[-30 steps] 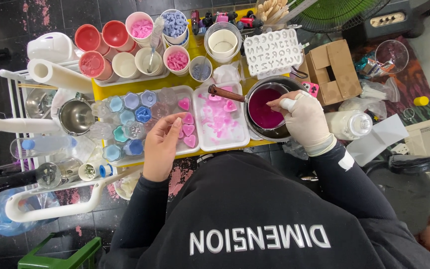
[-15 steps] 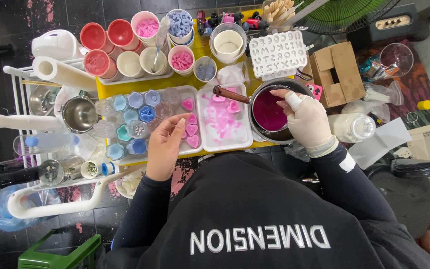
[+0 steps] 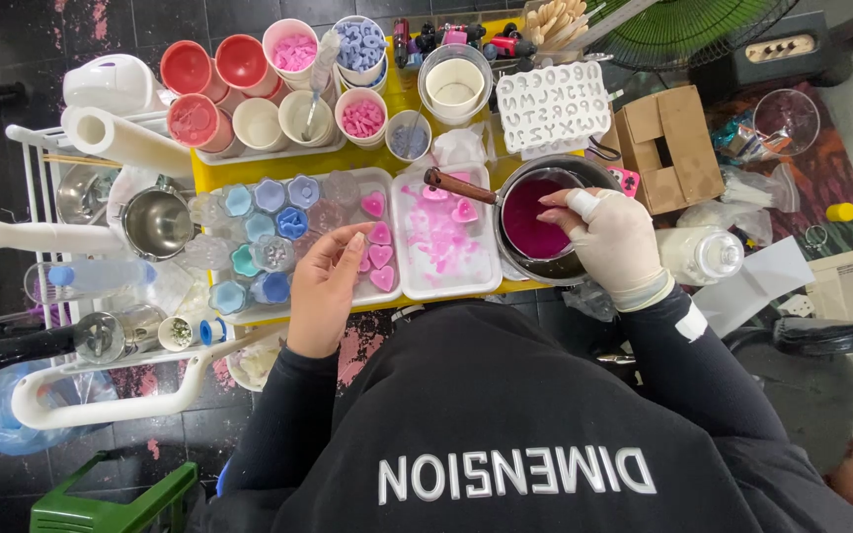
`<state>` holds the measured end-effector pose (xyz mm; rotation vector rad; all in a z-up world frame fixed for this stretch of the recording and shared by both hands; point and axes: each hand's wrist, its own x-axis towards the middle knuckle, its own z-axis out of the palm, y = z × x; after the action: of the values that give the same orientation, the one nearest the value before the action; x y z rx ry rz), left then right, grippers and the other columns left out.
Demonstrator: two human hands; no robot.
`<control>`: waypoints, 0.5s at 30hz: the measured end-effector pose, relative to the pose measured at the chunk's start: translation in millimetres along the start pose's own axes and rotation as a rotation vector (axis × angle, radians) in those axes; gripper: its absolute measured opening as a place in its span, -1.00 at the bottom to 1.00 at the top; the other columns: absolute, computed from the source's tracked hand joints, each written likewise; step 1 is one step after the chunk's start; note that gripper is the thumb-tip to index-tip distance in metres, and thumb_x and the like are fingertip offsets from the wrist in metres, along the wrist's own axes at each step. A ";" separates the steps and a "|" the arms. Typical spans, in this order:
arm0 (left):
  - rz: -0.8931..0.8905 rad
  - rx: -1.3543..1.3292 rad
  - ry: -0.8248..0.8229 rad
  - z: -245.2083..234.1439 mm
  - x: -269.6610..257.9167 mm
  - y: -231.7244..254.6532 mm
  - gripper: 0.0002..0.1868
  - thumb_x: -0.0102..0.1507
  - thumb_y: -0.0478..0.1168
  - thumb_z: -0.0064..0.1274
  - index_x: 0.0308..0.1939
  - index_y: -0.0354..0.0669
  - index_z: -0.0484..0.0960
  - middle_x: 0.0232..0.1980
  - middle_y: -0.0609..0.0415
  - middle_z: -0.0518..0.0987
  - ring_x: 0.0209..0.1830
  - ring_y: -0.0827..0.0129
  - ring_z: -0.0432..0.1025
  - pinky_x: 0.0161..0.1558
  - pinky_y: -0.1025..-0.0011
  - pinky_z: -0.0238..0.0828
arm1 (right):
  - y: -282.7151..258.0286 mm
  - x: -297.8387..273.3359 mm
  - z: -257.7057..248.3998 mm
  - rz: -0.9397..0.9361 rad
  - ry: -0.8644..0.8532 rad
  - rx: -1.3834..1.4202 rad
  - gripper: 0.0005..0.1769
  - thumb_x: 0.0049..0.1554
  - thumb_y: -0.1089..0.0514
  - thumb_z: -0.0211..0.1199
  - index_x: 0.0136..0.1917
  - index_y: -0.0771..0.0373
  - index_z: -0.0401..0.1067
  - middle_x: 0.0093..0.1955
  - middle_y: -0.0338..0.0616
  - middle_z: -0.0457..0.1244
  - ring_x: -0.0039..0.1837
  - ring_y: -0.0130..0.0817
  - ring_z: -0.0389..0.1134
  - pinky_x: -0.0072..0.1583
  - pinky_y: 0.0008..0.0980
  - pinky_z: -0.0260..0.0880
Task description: The person is stirring colored liquid wax in a small pot and pouring it into heart-shaped molds.
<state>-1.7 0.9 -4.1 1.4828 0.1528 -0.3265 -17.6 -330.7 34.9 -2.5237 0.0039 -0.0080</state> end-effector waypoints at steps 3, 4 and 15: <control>0.036 0.000 -0.018 2.4 -2.5 3.7 -0.74 0.43 -0.21 -0.02 0.13 -0.25 0.63 -0.06 0.33 0.59 -0.16 0.79 0.36 -0.09 0.72 0.32 | 8.2 -2.2 5.6 -0.037 -0.003 0.148 -0.63 0.17 0.46 0.11 0.19 0.26 0.53 -0.05 -0.07 0.38 0.02 -0.29 0.47 0.07 -0.37 0.45; 0.036 -0.001 -0.018 2.4 -3.1 3.4 -0.74 0.43 -0.21 -0.02 0.13 -0.25 0.63 -0.06 0.33 0.59 -0.16 0.79 0.36 -0.09 0.72 0.32 | 6.1 -2.1 4.4 -0.037 -0.004 0.147 -0.63 0.17 0.46 0.11 0.19 0.26 0.53 -0.05 -0.07 0.38 0.02 -0.29 0.47 0.07 -0.37 0.45; 0.041 0.002 -0.031 1.8 -4.6 -6.5 -0.73 0.43 -0.21 0.00 0.14 -0.26 0.64 -0.04 0.27 0.59 -0.15 0.70 0.33 -0.06 0.65 0.28 | 10.3 -4.2 4.2 0.038 -0.062 0.287 -0.51 0.16 0.54 0.05 0.26 0.23 0.54 0.01 -0.13 0.34 0.00 -0.32 0.37 0.13 -0.41 0.41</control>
<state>-8.2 -0.7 -8.7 1.4799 0.0971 -0.3168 -21.8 -336.7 25.5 -2.2358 0.0234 0.0793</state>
